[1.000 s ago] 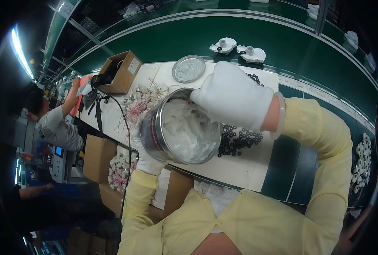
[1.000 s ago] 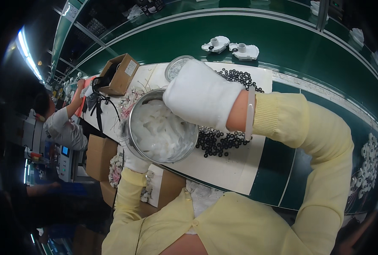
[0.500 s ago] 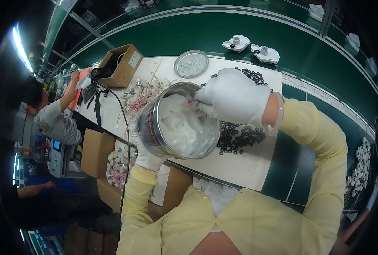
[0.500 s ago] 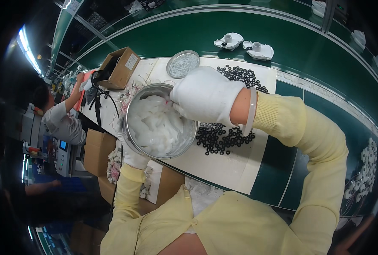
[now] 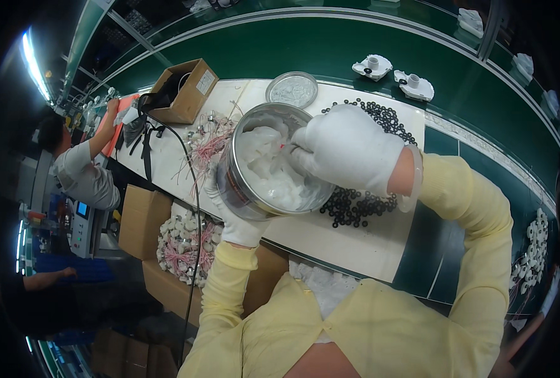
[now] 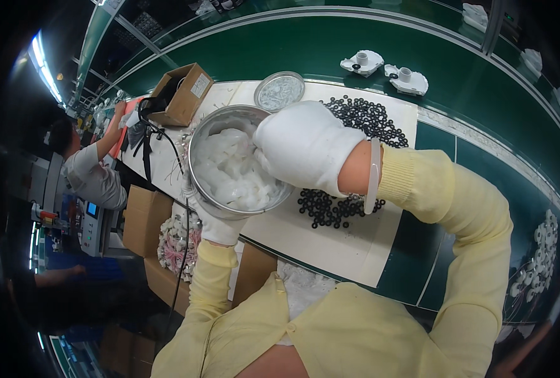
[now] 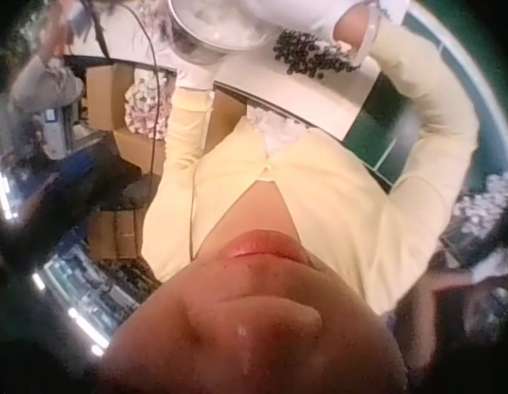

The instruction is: The person scoops a white paste from a metal can using a red stick and applies it to small black circular components on a table. The person repeatedly transfers the paste to a small metal dish and uses the stick to coat the components one by one.

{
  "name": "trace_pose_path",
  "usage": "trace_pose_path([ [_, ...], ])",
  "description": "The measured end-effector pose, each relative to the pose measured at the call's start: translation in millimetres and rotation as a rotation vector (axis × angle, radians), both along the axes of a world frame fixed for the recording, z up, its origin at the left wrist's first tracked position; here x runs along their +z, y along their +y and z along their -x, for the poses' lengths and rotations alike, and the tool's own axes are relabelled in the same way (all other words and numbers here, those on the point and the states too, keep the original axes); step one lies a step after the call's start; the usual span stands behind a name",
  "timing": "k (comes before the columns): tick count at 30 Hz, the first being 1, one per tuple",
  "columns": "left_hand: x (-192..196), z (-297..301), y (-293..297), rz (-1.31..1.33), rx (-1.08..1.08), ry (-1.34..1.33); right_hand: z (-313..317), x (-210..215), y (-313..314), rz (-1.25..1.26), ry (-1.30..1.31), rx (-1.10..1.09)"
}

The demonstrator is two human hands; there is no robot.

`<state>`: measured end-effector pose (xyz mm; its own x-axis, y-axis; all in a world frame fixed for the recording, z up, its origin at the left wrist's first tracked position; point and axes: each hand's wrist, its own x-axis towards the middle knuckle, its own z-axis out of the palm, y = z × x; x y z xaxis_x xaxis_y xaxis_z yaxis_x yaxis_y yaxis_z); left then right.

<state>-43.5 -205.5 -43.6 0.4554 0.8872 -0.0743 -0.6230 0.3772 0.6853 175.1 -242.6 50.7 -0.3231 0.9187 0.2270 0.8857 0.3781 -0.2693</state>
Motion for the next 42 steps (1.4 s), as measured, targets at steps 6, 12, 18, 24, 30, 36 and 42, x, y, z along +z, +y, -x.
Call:
trace_pose_path([
  [6, -4, -4, 3, 0.039, -0.148, -0.253, 5, 5, 2, 0.120, 0.134, 0.004],
  [12, -4, 2, -3, 0.081, -0.006, -0.119, 1, 0, 6, 0.259, 0.429, -0.025],
  [18, -3, 2, 0, 0.066, 0.117, -0.056, -4, 8, 1, 0.356, 0.518, -0.059],
  [24, -35, 16, 14, -0.038, 0.077, -0.039, -3, 4, -10, 0.338, 0.753, -0.006],
  [30, -35, 11, 13, -0.121, 0.094, 0.059, -3, 10, -16, 0.302, 0.731, 0.004],
  [36, -9, 3, -4, -0.374, 0.079, 0.184, -16, 26, -31, 0.104, 0.611, 0.032],
  [42, -19, 7, -4, -0.244, 0.028, 0.145, -34, 20, -36, -0.201, 0.407, -0.014],
])
